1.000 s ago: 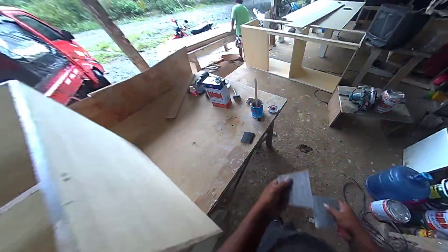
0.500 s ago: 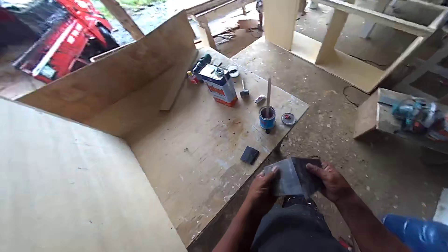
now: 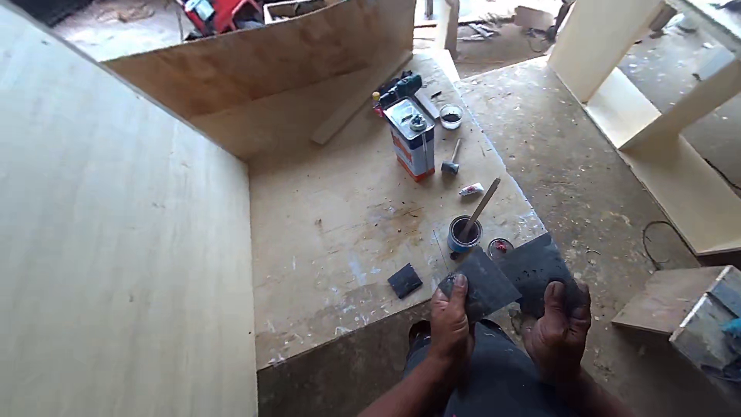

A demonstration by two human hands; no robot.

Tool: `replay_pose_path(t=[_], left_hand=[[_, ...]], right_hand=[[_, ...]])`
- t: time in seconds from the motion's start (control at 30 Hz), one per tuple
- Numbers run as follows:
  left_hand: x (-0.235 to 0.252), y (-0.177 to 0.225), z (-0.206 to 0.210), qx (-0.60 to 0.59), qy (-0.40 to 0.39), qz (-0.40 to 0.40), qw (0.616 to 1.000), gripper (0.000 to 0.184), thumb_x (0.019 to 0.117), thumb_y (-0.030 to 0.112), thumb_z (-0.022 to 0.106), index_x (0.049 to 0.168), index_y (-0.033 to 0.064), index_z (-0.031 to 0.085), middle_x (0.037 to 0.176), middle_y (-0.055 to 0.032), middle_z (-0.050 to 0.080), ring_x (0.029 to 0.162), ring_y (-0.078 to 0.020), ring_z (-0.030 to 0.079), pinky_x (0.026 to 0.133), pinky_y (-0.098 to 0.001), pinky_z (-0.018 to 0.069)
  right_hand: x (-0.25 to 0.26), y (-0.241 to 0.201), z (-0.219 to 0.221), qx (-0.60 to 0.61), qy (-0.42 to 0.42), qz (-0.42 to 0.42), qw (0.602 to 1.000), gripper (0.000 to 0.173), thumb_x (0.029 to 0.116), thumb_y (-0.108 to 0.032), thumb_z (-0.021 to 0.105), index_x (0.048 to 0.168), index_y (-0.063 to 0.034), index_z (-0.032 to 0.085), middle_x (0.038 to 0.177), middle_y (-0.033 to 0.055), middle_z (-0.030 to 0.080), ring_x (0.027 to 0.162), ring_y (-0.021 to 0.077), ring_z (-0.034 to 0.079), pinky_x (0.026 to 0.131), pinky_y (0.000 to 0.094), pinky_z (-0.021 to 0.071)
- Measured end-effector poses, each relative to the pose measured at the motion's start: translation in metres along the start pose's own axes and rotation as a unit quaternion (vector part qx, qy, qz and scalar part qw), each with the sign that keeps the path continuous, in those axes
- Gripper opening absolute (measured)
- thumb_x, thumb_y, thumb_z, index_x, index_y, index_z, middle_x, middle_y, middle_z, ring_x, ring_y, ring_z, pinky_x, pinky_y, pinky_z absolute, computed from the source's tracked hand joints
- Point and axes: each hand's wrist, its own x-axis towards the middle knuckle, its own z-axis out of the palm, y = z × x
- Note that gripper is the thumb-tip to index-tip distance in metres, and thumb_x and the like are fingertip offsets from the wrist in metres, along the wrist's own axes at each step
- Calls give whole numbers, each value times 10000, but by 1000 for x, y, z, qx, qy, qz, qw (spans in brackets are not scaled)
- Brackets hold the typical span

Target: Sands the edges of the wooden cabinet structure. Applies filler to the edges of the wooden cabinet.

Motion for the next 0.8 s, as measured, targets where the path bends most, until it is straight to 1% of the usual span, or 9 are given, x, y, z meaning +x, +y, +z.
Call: replay_pose_path(t=[0.13, 0.27, 0.37, 0.47, 0.57, 0.63, 0.67, 0.73, 0.8], left_hand=[[6, 2, 14, 13, -5, 54, 998, 228, 1063, 85, 515, 1188, -95, 576, 988, -221, 712, 879, -272, 737, 820, -436, 631], [9, 7, 17, 45, -43, 88, 994, 224, 1053, 73, 535, 1187, -100, 580, 999, -215, 716, 896, -277, 741, 848, -443, 633], [10, 17, 21, 78, -74, 119, 987, 208, 1045, 64, 549, 1158, -105, 596, 970, -204, 727, 871, -271, 747, 837, -434, 639], [13, 32, 16, 152, -95, 154, 972, 190, 1040, 77, 565, 1102, -89, 632, 920, -175, 741, 840, -244, 753, 818, -405, 646], [21, 46, 1, 197, -131, 144, 961, 201, 1043, 100, 568, 1072, -82, 649, 901, -168, 744, 816, -248, 753, 802, -409, 646], [24, 57, -9, 202, -143, 109, 963, 217, 1050, 111, 561, 1093, -86, 641, 916, -180, 743, 822, -262, 752, 802, -425, 646], [27, 62, -14, 199, -131, 87, 967, 227, 1052, 117, 557, 1109, -88, 635, 927, -189, 739, 831, -271, 749, 803, -433, 644], [34, 72, -25, 194, -95, 51, 975, 239, 1054, 129, 559, 1142, -83, 626, 955, -198, 733, 854, -277, 745, 810, -435, 639], [35, 80, -33, 204, -77, 16, 976, 238, 1053, 132, 560, 1155, -77, 616, 963, -195, 733, 854, -272, 746, 801, -430, 641]], right_hand=[[6, 1, 3, -31, -43, -51, 997, 180, 1027, -145, 600, 1178, -242, 614, 1034, -58, 681, 896, 102, 690, 770, 303, 624], [7, -5, 3, -72, -57, -81, 992, 274, 1017, -76, 590, 1268, -174, 640, 1135, -44, 726, 1004, 125, 718, 878, 341, 630], [2, -10, 8, -112, -74, -82, 987, 262, 994, -12, 588, 1249, -59, 632, 1108, -9, 737, 973, 120, 730, 863, 321, 640], [0, -16, 8, -198, -133, -83, 967, 236, 988, -41, 593, 1201, 48, 637, 1048, 18, 751, 946, 62, 732, 867, 249, 631], [12, -26, -4, -272, -277, 18, 922, 229, 1037, -179, 549, 1125, -34, 702, 956, -23, 762, 878, 20, 726, 818, 230, 626], [28, -28, -17, -300, -349, 74, 885, 279, 1063, -246, 509, 1134, -73, 716, 958, -24, 762, 872, 34, 727, 811, 268, 628], [34, -30, -23, -309, -345, 54, 885, 279, 1057, -226, 518, 1174, -66, 715, 1012, -10, 764, 909, 49, 731, 836, 286, 635], [40, -41, -30, -358, -340, -66, 867, 270, 1041, -182, 538, 1204, -65, 719, 1114, 17, 753, 990, 72, 723, 887, 294, 623], [28, -55, -24, -436, -384, -201, 789, 299, 1032, -153, 508, 1215, -134, 743, 1240, 54, 730, 1101, 162, 714, 906, 362, 616]])
